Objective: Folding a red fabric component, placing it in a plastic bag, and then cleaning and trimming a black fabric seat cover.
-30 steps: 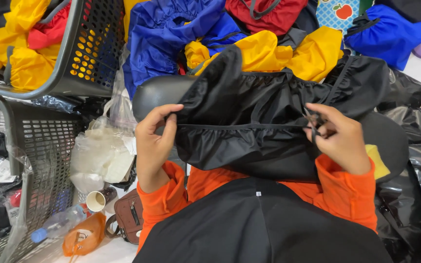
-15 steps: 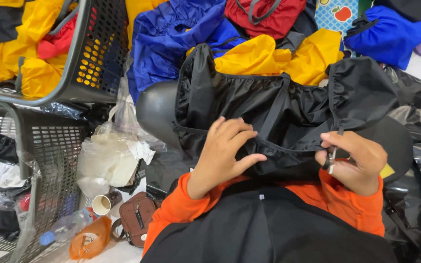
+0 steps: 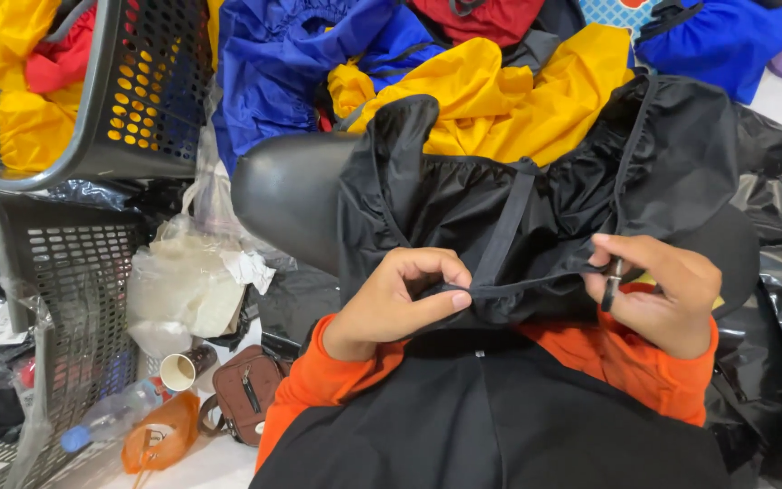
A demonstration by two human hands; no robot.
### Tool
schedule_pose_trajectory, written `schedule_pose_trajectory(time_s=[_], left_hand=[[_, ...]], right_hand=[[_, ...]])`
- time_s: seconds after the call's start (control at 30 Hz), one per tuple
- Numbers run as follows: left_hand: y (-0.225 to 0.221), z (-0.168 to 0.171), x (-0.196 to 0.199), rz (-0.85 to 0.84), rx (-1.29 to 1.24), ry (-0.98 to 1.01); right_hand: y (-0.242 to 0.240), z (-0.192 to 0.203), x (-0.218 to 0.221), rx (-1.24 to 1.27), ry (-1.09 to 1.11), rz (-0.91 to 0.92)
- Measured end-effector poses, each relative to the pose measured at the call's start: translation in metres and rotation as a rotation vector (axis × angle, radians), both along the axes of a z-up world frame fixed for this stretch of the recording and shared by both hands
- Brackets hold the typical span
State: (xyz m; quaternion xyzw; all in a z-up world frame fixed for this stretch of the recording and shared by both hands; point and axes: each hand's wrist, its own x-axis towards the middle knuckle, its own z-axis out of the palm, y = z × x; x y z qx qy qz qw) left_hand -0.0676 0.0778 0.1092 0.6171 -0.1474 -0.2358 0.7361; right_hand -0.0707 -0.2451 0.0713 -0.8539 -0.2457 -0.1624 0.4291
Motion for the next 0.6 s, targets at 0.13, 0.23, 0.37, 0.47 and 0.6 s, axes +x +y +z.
schedule_pose_trajectory(time_s=[0.13, 0.23, 0.37, 0.47, 0.6], left_hand=[[-0.002, 0.0, -0.001, 0.031, -0.045, 0.082], [-0.003, -0.005, -0.004, 0.059, -0.061, 0.091], [-0.004, -0.01, -0.006, 0.078, -0.063, 0.099], [-0.003, -0.013, -0.006, 0.092, -0.098, 0.085], [0.0, -0.017, -0.007, 0.085, -0.125, 0.09]], right_hand=[[0.003, 0.007, -0.004, -0.026, -0.017, -0.007], [-0.003, 0.014, 0.0, -0.021, -0.225, 0.131], [0.042, 0.048, -0.009, -0.043, -0.099, -0.039], [0.055, 0.039, -0.009, 0.22, 0.303, 0.404], [0.071, 0.023, -0.009, 0.45, 0.784, 0.895]])
